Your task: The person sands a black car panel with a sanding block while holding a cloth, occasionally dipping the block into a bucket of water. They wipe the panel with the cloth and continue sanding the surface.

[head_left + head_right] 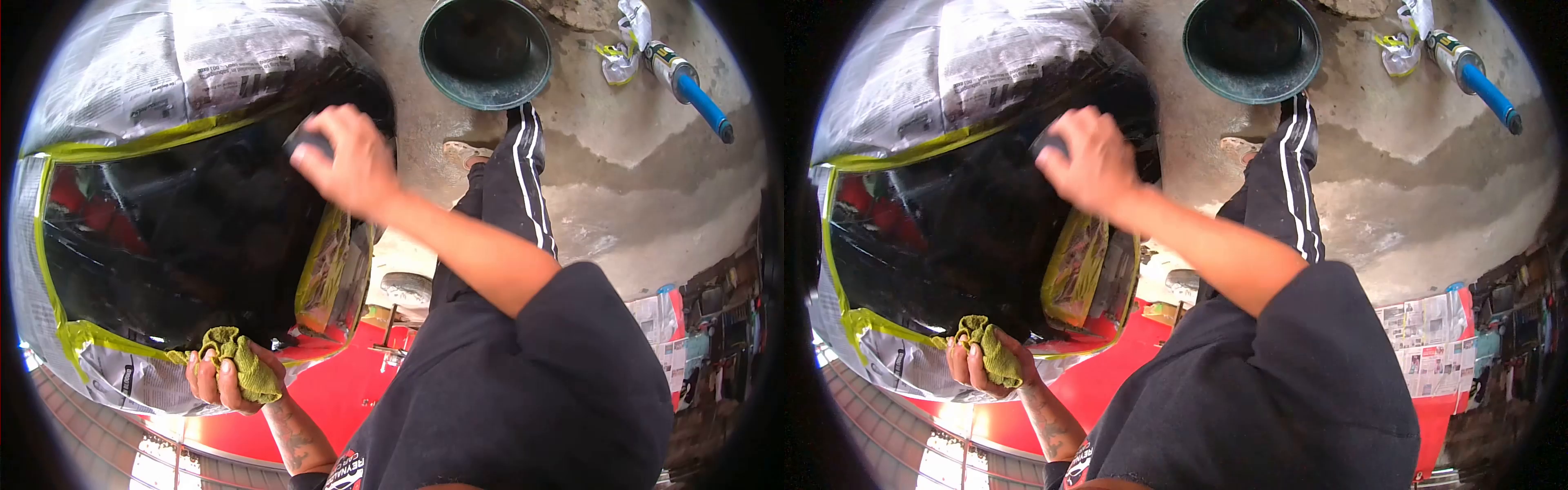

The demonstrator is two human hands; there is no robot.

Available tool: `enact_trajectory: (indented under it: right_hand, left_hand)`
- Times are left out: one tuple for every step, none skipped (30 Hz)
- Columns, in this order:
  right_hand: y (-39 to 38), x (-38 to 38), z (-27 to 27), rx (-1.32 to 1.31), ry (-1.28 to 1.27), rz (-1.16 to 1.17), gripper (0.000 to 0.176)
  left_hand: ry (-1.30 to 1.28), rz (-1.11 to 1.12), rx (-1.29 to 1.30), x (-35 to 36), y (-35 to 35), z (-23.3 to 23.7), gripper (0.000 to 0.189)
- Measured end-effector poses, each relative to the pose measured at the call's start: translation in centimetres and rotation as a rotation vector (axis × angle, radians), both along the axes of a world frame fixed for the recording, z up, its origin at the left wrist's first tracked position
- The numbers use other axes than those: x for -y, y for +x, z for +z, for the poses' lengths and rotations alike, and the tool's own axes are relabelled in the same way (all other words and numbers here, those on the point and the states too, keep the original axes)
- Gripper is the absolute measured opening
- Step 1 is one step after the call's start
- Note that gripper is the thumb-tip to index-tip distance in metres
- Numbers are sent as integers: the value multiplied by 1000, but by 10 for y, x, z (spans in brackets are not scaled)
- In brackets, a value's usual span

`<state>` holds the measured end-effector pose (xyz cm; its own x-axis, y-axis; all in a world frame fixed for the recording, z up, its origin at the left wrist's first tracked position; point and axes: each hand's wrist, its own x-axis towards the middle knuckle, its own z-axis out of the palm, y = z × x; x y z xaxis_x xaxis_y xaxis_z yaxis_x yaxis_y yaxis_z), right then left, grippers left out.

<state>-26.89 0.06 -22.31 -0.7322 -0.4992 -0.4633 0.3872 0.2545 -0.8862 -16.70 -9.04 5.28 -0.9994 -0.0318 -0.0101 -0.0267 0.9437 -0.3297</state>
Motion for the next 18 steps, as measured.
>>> enact_trajectory:
  right_hand:
    - [0, -6, 28, -12, -103, -16, 38]
    - [3, -11, 40, -9, -144, -42, 39]
    - [5, -14, 45, -8, -185, -70, 40]
    - [5, -16, 36, -21, -181, -52, 41]
    - [2, -17, 23, 44, -129, -10, 41]
    - [6, -15, -5, 79, -21, 10, 41]
    - [14, -13, -38, 119, 88, 31, 42]
    - [19, -15, -72, 202, 143, 25, 41]
    - [9, -17, -81, 280, 198, 17, 41]
    - [12, -13, -77, 245, 262, 55, 41]
    - [20, -13, -68, 229, 166, 30, 41]
    - [16, -14, -41, 184, 91, 13, 41]
    - [12, -16, -15, 145, 16, -2, 40]
    - [11, -17, -2, 193, -25, -35, 38]
    - [14, -16, -6, 170, 9, -38, 39]
    - [18, -18, -20, 143, 42, -43, 39]
    - [21, -19, -40, 106, 75, -49, 39]
    - [30, -22, -71, 149, 145, -20, 40]
  left_hand:
    - [0, 0, 0, 0, -1, 0, 41]
    - [-1, 1, 2, 0, -1, 0, 41]
    - [-1, 1, 2, 0, -2, 0, 41]
    - [2, -2, 3, 0, -2, 0, 41]
    - [3, -6, 1, 1, -1, -1, 41]
    - [3, -11, 0, 1, -1, -1, 40]
    - [0, -9, 0, 1, -2, 0, 40]
    - [-1, -6, -2, -1, -3, 0, 40]
    - [-3, -5, -9, -1, -3, -2, 41]
    - [-2, -8, -10, 1, -2, -1, 41]
    - [-1, -10, -11, 3, 0, 0, 41]
    - [7, -8, -5, 3, 3, 0, 42]
    - [16, -2, 1, 2, 3, 0, 42]
    - [20, 3, 4, 1, 2, 0, 42]
    - [21, 3, 8, 1, 0, 1, 42]
    - [7, 11, 12, -2, -3, 1, 41]
    - [7, 7, 10, -1, -3, 0, 41]
    - [8, 4, 10, -1, -2, 0, 41]
